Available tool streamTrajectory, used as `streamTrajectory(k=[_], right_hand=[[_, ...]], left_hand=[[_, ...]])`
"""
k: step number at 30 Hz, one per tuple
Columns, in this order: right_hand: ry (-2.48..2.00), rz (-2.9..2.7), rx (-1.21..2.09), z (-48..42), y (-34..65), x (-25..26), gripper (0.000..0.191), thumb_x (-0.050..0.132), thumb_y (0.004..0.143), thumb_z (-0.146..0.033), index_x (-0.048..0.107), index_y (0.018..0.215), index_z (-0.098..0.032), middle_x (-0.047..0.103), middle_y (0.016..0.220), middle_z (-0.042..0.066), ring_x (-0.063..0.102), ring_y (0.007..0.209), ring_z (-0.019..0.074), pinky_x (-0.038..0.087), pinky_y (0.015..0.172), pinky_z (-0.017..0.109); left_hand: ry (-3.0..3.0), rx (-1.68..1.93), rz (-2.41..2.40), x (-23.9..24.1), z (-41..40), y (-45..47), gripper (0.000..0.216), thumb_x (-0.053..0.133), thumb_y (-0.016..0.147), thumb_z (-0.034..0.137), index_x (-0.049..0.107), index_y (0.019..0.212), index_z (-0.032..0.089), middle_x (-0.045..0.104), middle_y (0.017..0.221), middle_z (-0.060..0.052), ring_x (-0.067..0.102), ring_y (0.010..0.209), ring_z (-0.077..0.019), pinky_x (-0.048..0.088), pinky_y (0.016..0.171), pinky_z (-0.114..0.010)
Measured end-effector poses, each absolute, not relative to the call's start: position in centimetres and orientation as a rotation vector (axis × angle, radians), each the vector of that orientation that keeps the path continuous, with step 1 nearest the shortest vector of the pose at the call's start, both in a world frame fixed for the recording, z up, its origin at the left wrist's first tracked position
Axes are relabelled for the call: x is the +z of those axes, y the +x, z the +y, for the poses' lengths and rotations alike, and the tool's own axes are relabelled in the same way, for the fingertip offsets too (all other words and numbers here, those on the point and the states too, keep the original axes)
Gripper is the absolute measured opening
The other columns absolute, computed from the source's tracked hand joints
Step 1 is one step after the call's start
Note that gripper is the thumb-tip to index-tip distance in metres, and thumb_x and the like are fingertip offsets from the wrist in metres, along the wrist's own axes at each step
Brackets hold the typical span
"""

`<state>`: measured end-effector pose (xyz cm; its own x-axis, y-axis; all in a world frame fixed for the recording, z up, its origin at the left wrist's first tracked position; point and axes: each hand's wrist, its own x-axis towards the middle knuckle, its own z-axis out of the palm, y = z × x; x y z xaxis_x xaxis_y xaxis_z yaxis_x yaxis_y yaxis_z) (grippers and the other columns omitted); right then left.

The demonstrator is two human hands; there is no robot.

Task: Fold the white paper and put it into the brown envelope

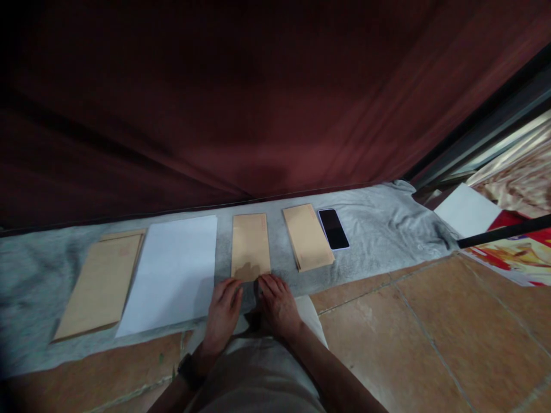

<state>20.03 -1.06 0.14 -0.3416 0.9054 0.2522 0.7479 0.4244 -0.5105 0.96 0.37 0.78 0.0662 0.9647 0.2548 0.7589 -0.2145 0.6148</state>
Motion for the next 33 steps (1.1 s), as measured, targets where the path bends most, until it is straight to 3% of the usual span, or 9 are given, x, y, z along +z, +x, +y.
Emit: streamTrajectory(k=[5,18,26,33], right_hand=[[-1.431,-2.212,0.36,-0.9,19.7,0.1,0.047,0.047,0.102,-0.024,0.047,0.149,-0.019,0.058,0.141,0.013,0.05,0.134,0.0267,0.045,0.114,0.051],[-1.417,-2.247,0.332,-0.8,21.0,0.1,0.048,0.048,0.101,-0.023,0.047,0.149,-0.018,0.055,0.147,0.012,0.047,0.138,0.0263,0.046,0.114,0.05],[-1.374,-2.402,0.315,-0.6,23.1,0.5,0.054,0.052,0.101,-0.027,0.042,0.153,-0.015,0.052,0.152,0.012,0.047,0.139,0.0275,0.045,0.116,0.047],[-1.22,-2.525,0.279,0.1,25.1,0.6,0.054,0.055,0.099,-0.024,0.043,0.151,-0.013,0.052,0.152,0.013,0.047,0.14,0.0253,0.044,0.116,0.046]], left_hand=[[2.374,0.651,1.576,0.1,-0.4,1.9,0.039,0.043,0.103,0.028,0.057,0.138,0.019,0.058,0.142,-0.012,0.051,0.135,-0.0265,0.045,0.111,-0.046],[2.403,0.609,1.635,-0.3,-1.2,0.0,0.047,0.048,0.101,0.028,0.05,0.147,0.024,0.049,0.153,-0.01,0.043,0.144,-0.0268,0.045,0.114,-0.048],[2.383,0.582,1.855,-0.1,-2.2,0.6,0.051,0.051,0.1,0.033,0.049,0.149,0.023,0.036,0.162,-0.016,0.042,0.145,-0.0355,0.047,0.111,-0.053],[2.493,0.514,1.824,0.2,-2.1,0.2,0.052,0.05,0.099,0.036,0.05,0.149,0.019,0.042,0.157,-0.019,0.043,0.143,-0.038,0.047,0.11,-0.055]])
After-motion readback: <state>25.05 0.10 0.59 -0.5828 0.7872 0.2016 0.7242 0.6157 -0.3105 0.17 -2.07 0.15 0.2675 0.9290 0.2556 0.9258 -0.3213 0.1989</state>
